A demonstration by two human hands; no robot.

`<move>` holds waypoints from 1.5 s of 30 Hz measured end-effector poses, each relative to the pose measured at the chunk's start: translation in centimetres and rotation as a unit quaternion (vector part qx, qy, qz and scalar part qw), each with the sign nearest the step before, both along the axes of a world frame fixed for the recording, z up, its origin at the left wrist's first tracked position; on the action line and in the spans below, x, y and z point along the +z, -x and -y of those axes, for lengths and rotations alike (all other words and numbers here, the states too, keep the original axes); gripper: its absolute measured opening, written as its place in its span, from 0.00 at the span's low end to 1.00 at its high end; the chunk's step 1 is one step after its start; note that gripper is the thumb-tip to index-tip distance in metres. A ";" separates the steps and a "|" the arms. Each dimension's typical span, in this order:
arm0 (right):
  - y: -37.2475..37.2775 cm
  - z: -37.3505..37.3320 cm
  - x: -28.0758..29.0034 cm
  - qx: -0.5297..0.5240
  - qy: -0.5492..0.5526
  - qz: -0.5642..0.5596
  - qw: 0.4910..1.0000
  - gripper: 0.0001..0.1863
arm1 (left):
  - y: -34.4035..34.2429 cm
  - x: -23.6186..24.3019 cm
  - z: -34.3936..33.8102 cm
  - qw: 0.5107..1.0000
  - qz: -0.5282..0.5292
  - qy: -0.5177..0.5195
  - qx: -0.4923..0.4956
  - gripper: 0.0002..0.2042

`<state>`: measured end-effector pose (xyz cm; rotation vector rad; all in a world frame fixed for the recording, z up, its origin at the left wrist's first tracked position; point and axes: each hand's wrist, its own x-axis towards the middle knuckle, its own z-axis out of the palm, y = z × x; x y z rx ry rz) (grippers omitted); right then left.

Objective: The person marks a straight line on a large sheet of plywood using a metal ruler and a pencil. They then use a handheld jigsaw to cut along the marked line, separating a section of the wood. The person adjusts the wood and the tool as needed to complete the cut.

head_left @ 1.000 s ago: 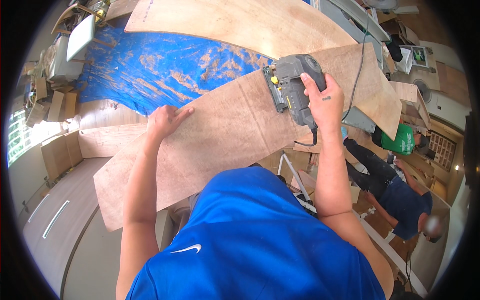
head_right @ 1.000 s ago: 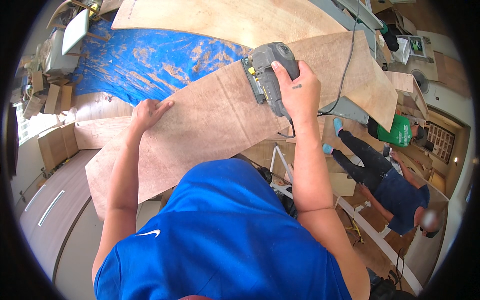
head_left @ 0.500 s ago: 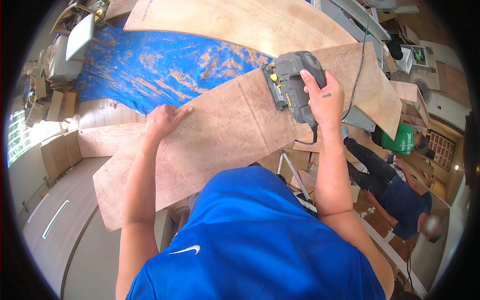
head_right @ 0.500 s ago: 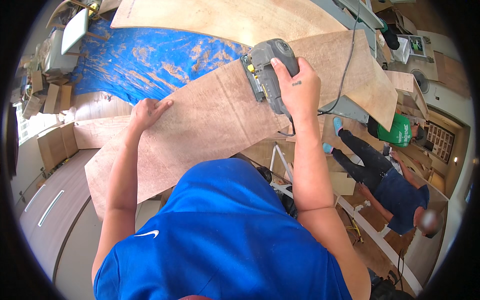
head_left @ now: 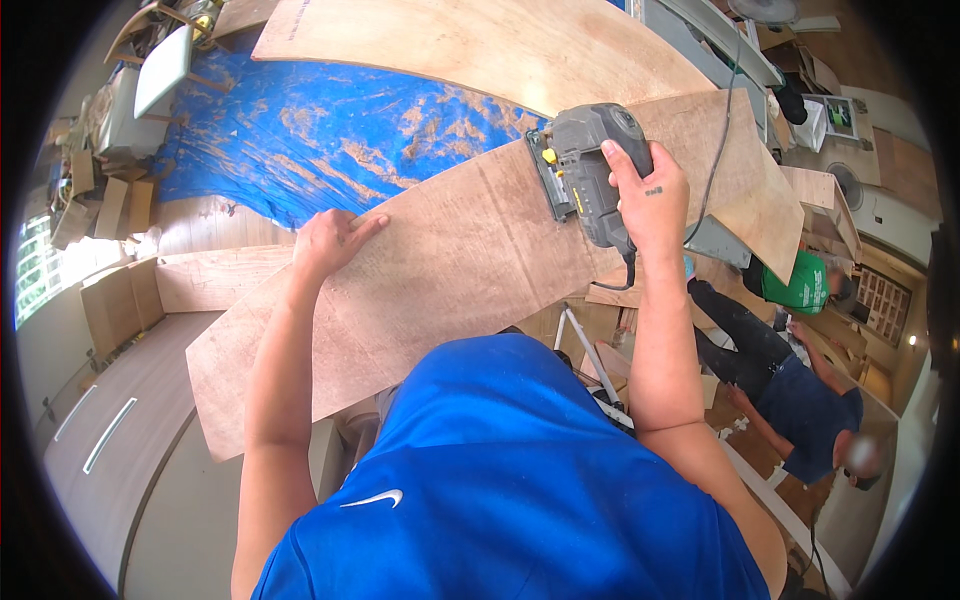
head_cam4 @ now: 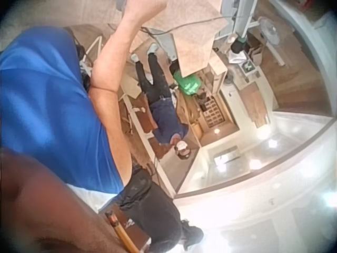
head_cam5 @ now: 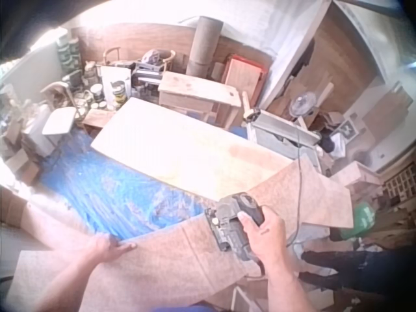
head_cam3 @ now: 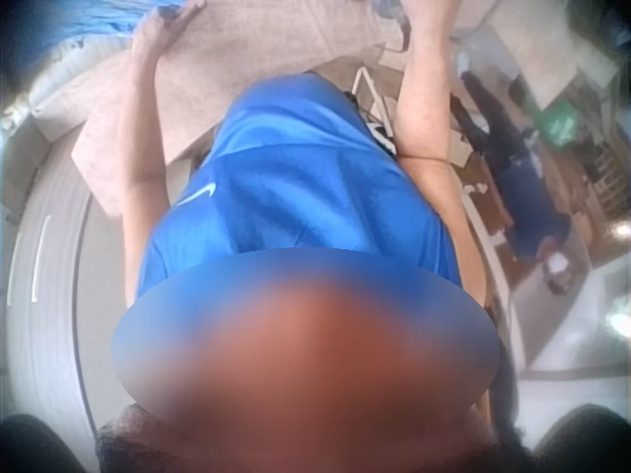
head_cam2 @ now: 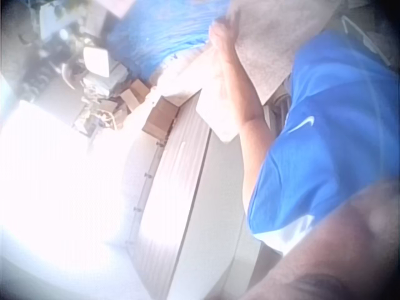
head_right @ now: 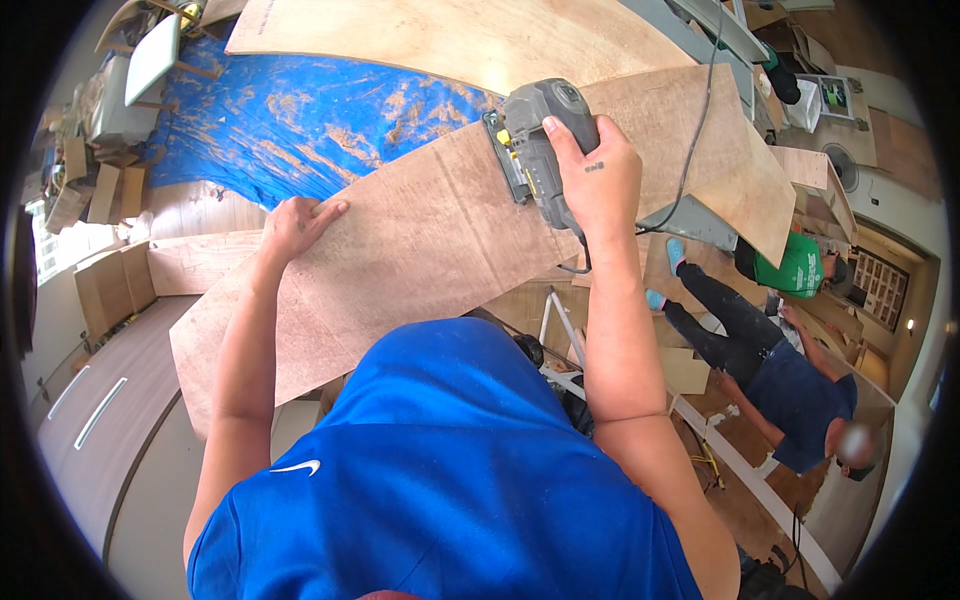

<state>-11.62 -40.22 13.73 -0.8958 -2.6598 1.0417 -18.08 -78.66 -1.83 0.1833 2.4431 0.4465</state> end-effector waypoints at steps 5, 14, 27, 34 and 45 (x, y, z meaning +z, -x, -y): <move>0.1 0.0 -0.1 0.003 0.002 -0.007 1.000 0.22 | -0.1 0.6 -0.2 1.000 -0.003 0.002 0.000 0.40; 0.4 0.1 0.0 0.005 -0.005 0.002 1.000 0.23 | -0.2 0.0 0.0 1.000 -0.012 0.001 -0.004 0.40; 1.5 -0.3 -1.2 0.009 -0.013 -0.023 1.000 0.23 | -0.3 1.6 -0.6 1.000 -0.001 0.014 -0.027 0.39; 3.5 -0.7 0.3 0.000 0.063 -0.019 0.998 0.22 | -0.1 1.7 -0.7 0.999 0.028 0.024 -0.022 0.40; 3.1 -2.3 0.1 -0.019 0.161 -0.064 0.985 0.22 | 0.1 1.3 1.1 1.000 0.015 0.004 0.003 0.40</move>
